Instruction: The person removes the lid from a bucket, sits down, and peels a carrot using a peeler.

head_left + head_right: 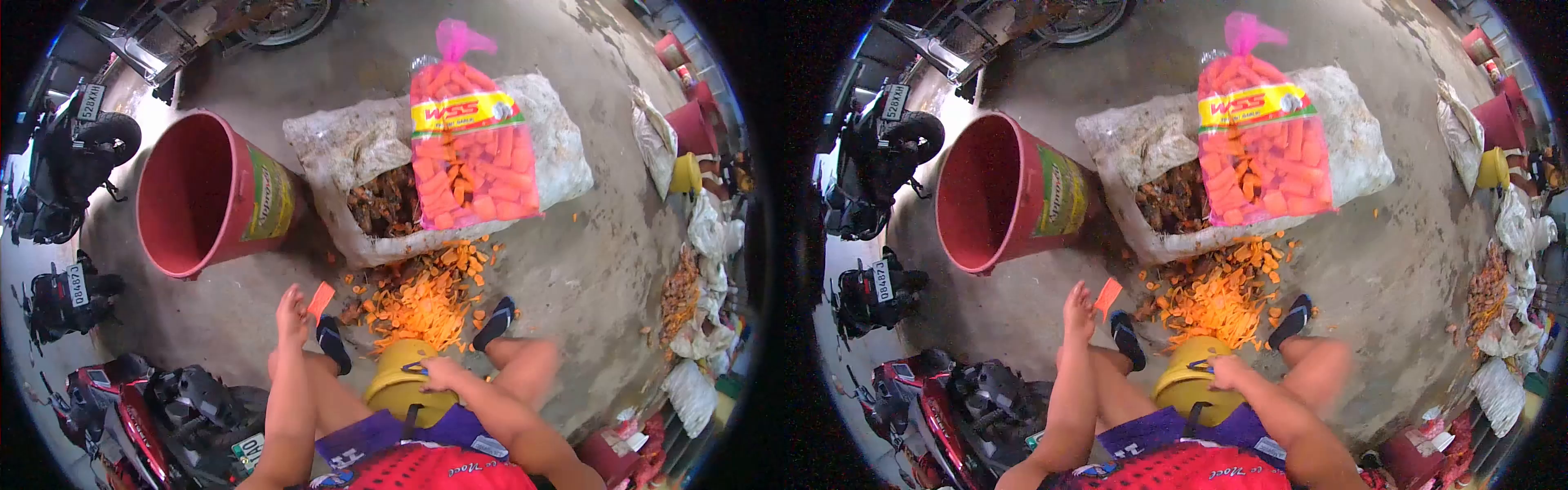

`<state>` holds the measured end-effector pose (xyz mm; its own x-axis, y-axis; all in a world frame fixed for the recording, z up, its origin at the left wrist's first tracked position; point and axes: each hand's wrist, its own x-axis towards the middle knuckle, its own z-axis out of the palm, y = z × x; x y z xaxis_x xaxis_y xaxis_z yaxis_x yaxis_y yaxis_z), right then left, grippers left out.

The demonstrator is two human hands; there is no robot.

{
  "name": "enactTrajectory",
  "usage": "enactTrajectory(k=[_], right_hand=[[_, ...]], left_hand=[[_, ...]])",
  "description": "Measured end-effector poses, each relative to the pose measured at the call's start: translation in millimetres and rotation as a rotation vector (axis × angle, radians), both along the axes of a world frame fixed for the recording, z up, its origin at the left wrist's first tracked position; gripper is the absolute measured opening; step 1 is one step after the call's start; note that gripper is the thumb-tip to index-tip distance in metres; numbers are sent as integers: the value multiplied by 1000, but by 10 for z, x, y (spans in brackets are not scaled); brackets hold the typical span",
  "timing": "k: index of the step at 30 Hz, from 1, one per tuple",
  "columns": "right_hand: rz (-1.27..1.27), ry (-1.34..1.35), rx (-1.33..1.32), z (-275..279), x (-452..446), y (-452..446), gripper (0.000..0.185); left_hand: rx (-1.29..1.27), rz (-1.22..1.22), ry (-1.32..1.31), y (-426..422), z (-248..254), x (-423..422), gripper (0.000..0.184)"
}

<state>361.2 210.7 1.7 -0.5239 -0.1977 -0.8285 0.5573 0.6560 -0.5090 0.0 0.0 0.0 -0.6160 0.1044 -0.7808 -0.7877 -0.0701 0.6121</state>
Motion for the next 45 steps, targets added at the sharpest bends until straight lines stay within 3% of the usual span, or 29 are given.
enactTrajectory(k=[2,3,4,9,14,20,23,26,29,35,43,45], right_hand=[[-123,-36,10,285,-2,143,69],[-170,35,102,826,-486,838,69],[-213,32,110,1124,-497,970,69],[-504,185,260,2331,-691,1782,72],[-790,333,423,3093,-915,2311,72],[-1163,324,423,3526,-1537,2293,67],[-1462,458,301,3508,-1938,1866,53],[-1694,568,393,3654,-2438,1357,46],[-1817,456,531,3847,-2734,1012,44],[-1981,607,384,4411,-3567,778,45],[-2101,791,227,4253,-4192,516,61],[-2085,612,325,4177,-4320,541,60]], left_hand=[[-73,177,13,-453,156,239,32],[11,236,82,-128,658,-182,30],[-1,295,93,-291,1005,-114,29],[-169,126,208,-237,2606,-61,23],[-226,-41,342,-176,3445,20,17],[-279,-185,334,-600,3453,-732,21],[-424,-414,425,-1117,2981,-1528,23],[-626,-739,409,-1584,3309,-2215,24],[-566,-649,275,-2225,3459,-2758,25],[-679,-570,206,-2926,3695,-3456,28],[-746,-854,292,-2649,4354,-3597,33],[-726,-817,281,-2690,4333,-3593,33]])
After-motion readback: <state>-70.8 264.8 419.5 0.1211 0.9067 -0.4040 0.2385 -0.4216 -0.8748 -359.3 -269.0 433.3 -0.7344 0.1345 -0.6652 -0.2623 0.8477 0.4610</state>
